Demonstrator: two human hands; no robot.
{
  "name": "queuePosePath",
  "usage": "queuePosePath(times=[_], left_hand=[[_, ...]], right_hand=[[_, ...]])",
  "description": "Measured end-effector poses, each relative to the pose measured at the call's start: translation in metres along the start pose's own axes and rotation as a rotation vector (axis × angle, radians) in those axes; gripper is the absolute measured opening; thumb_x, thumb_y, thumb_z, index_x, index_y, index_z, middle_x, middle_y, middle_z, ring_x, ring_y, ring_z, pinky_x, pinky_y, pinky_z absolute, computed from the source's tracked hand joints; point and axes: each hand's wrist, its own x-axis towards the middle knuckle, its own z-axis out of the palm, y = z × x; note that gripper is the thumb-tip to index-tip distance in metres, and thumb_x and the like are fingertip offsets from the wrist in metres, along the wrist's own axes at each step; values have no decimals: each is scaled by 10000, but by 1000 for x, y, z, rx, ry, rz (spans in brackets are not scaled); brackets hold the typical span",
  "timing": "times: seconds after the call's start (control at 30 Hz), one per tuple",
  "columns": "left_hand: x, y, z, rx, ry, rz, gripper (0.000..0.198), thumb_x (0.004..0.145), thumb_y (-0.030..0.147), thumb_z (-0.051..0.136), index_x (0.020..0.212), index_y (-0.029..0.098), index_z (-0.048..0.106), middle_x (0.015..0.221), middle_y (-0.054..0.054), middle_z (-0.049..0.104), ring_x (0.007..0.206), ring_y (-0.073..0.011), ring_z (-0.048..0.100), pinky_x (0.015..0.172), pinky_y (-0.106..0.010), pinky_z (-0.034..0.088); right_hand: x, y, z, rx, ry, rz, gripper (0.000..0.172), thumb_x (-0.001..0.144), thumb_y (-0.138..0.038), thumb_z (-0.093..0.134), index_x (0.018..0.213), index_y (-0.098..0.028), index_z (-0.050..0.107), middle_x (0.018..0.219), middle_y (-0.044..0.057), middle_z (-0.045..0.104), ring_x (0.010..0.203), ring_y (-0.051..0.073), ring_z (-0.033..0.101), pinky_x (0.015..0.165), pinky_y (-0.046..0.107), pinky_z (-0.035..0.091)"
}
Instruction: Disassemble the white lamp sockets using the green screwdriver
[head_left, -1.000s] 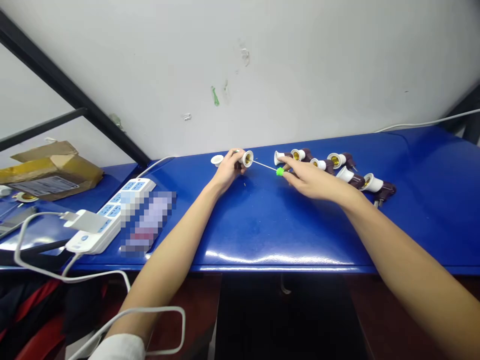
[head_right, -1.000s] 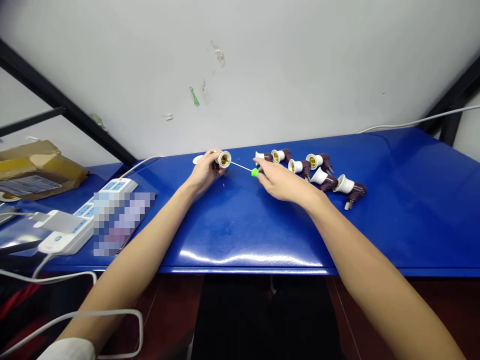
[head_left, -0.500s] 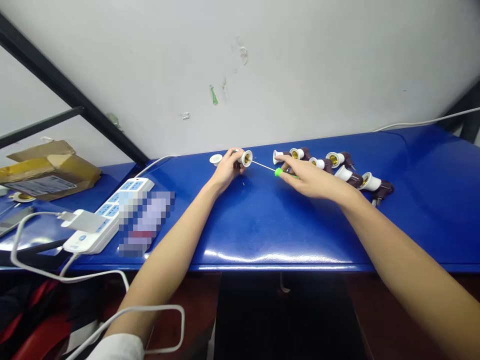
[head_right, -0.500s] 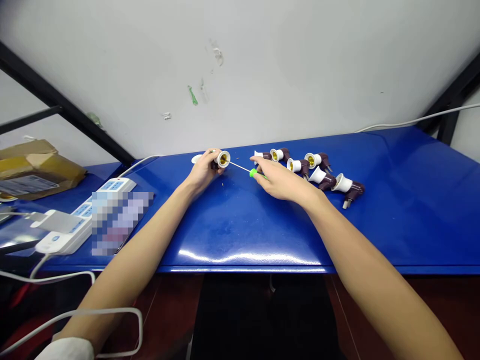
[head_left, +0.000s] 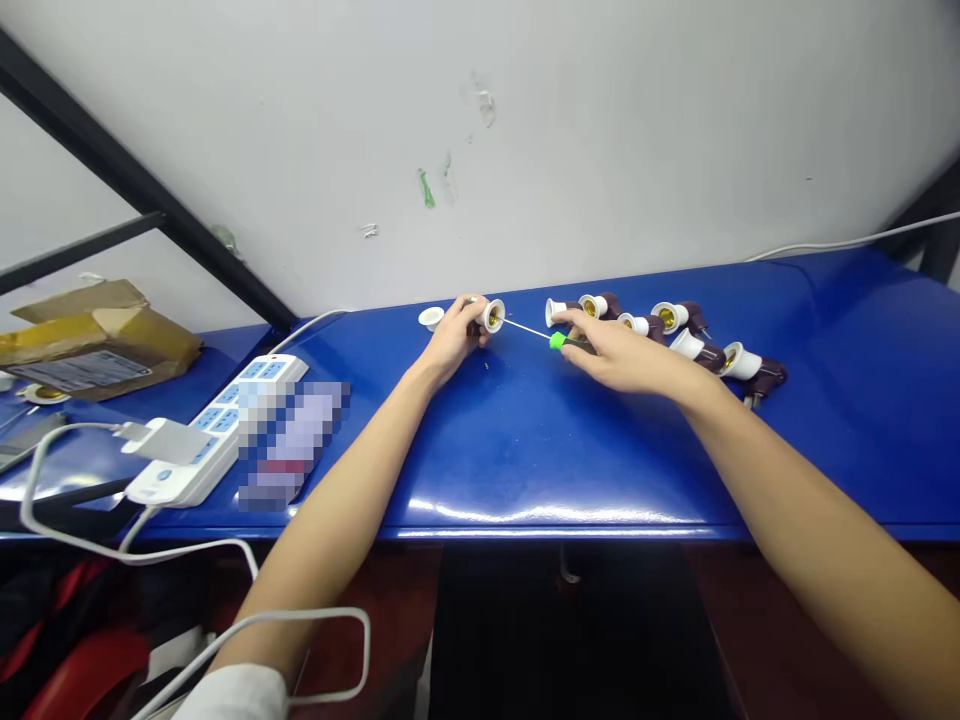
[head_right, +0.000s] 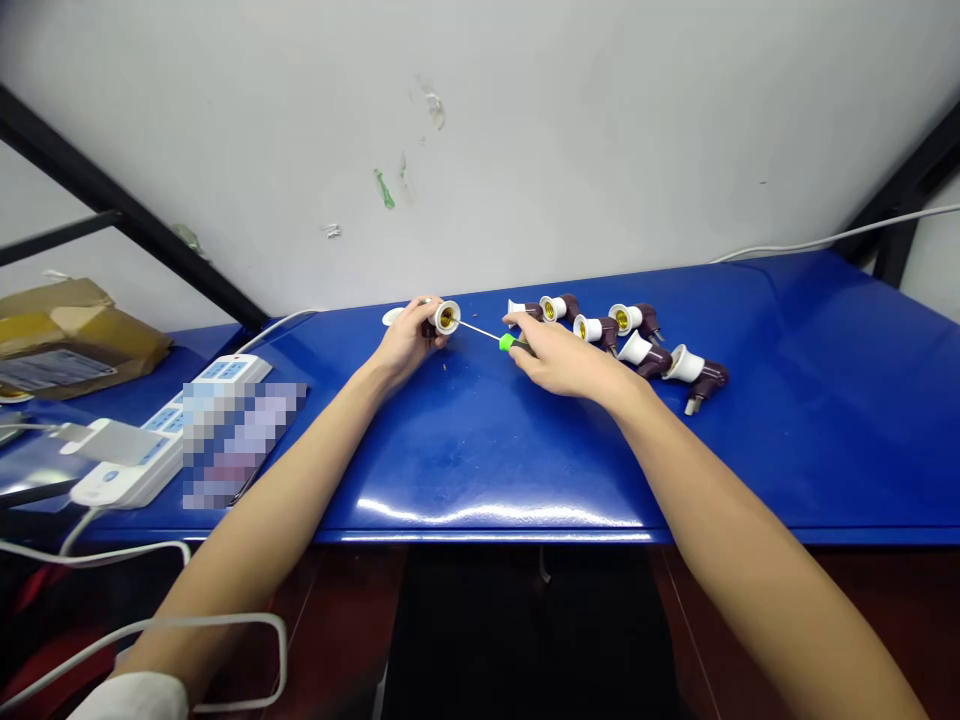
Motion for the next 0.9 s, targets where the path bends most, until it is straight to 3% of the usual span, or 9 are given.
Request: queuePosePath(times=[0.2,0.27,0.4,0.47,0.7,0.9], left_hand=[[1,-2,-2,-2,-20,5,196,896,307,761,857,186,613,710,10,604,569,-95,538,497,-201,393],[2,-3,-4,-2,-12,5,209,900,318,765,846,187,611,711,10,600,573,-95,542,504,-201,397],[2,-2,-4,3,-12,-5,237,903,334,771,827,188,601,707,9,593,570,-93,540,511,-200,401],[1,-2,-4,8,-20,0,220,908,325,756,833,187,603,705,8,594,561,-92,532,504,-201,395],[2,-5,-6,35,-36,27,209,901,339,748,856,189,609,726,11,603,569,-88,540,519,-201,403],[2,-5,-6,43,-51,20,220,893,356,754,872,194,608,736,14,601,571,-90,540,519,-206,402]], right_hand=[[3,6,4,-9,24,-52,626,1016,-312,607,1608,-156,479,1468,198,665,1341,346,657,1118,469,530],[2,5,3,-16,18,-32,591,1060,-324,539,1621,-150,470,1403,193,705,1311,339,675,1107,472,533],[0,-1,0,-3,-6,15,538,1100,-284,438,1620,-148,475,1070,133,782,1018,302,762,967,445,588],[0,-2,0,21,-11,4,528,1105,-282,434,1614,-149,477,1014,113,778,970,289,765,946,433,594],[2,4,1,-34,15,-5,682,1044,-281,594,1684,-146,404,1488,200,659,1376,344,645,1151,468,513],[1,2,0,-13,-5,8,625,1066,-327,565,1658,-168,445,1255,167,762,1153,337,741,1025,466,574]])
